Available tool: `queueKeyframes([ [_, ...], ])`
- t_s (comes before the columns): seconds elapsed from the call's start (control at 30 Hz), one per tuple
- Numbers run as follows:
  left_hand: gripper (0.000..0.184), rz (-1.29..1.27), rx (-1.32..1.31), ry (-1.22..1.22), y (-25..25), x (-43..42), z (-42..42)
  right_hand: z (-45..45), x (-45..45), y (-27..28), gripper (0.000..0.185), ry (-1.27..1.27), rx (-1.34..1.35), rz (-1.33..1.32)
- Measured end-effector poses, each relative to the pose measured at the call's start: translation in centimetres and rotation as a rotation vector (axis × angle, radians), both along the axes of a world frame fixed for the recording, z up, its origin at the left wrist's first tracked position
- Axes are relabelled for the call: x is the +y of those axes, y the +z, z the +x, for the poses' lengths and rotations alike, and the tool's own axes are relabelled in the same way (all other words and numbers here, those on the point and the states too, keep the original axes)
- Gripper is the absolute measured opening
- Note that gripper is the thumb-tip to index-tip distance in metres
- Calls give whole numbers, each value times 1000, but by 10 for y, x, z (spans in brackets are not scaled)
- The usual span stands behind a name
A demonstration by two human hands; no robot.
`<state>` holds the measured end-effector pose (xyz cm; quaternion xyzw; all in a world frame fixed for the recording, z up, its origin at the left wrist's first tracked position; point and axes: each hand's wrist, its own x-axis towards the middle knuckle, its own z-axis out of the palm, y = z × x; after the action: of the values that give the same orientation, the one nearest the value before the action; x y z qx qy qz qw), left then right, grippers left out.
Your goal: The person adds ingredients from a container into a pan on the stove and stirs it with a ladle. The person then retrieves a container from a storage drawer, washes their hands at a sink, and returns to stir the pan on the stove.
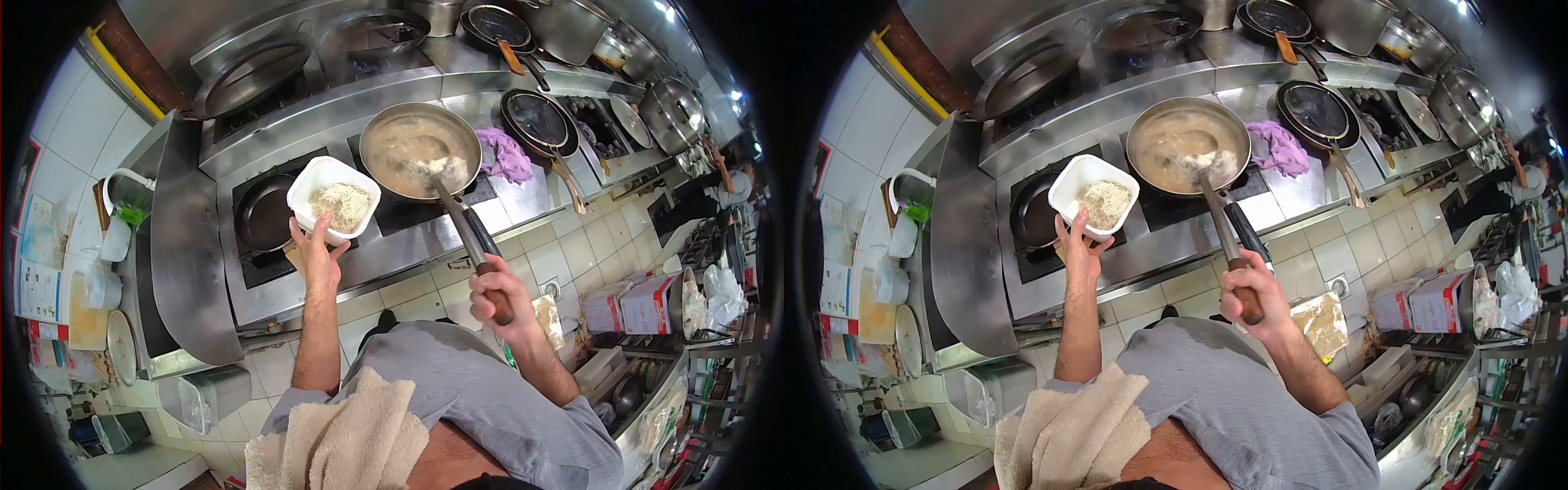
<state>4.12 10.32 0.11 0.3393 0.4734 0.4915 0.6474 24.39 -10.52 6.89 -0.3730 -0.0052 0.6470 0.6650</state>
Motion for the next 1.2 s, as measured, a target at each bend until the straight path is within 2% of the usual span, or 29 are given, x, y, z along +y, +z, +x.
queueKeyframes([
  [0.03, 109, -6, 1, -8, -1, 0, 1, 6, -3, -3, 41, -2, 0, 2],
  [0.1, 109, -9, 0, -17, -1, 1, 1, 18, -7, -12, 38, 15, 327, 175],
  [0.17, 109, -6, -4, -16, 2, 0, 2, 17, -15, -12, 36, 32, 285, 174],
  [0.23, 107, -1, -3, 0, -3, 2, 3, 14, -20, -11, 36, 74, 134, 180],
  [0.3, 104, 5, -1, 15, -6, 6, 2, 13, -22, -11, 41, 65, 113, 185],
  [0.37, 104, -5, 9, 12, -6, 9, 3, 12, -24, -10, 51, 79, -148, 115],
  [0.4, 104, -3, 8, 9, -4, 9, 4, 12, -25, -10, 51, 76, -148, 117],
  [0.47, 104, 0, 7, 14, -1, 9, 5, 15, -25, -9, 60, 96, -328, 64],
  [0.6, 104, 7, 12, 25, -2, 8, 7, 25, -25, -7, 60, 140, -531, -3],
  [0.67, 105, 4, 15, 26, -2, 8, 6, 29, -23, -2, 65, 219, -824, -154],
  [0.7, 105, 4, 16, 26, -2, 8, 5, 33, -22, -5, 65, 219, -823, -153],
  [0.8, 106, 12, 14, 23, 0, 7, 2, 51, -18, -20, 68, 303, -1340, -214],
  [0.83, 107, 2, 14, 11, 3, 6, 1, 53, -14, -21, 68, 304, -1340, -212],
  [0.9, 109, -8, 15, 1, 7, 6, -1, 55, -6, -21, 71, 341, -1548, -272],
  [0.97, 109, -5, 17, 2, 8, 5, -2, 52, 5, -27, 69, 345, -1555, -303],
  [1.03, 109, -9, 28, 13, 9, 5, -3, 42, 20, -35, 73, 235, -1320, -182],
  [1.07, 109, -13, 39, 22, 9, 5, -3, 36, 22, -32, 64, 252, -1118, -225],
  [1.1, 109, -13, 39, 24, 8, 5, -4, 26, 26, -26, 64, 253, -1118, -225],
  [1.17, 110, -6, 33, 24, 6, 5, -5, 12, 30, -21, 54, 137, -506, -110],
  [1.2, 110, -6, 35, 22, 7, 5, -4, 9, 31, -19, 41, 100, -323, -54],
])
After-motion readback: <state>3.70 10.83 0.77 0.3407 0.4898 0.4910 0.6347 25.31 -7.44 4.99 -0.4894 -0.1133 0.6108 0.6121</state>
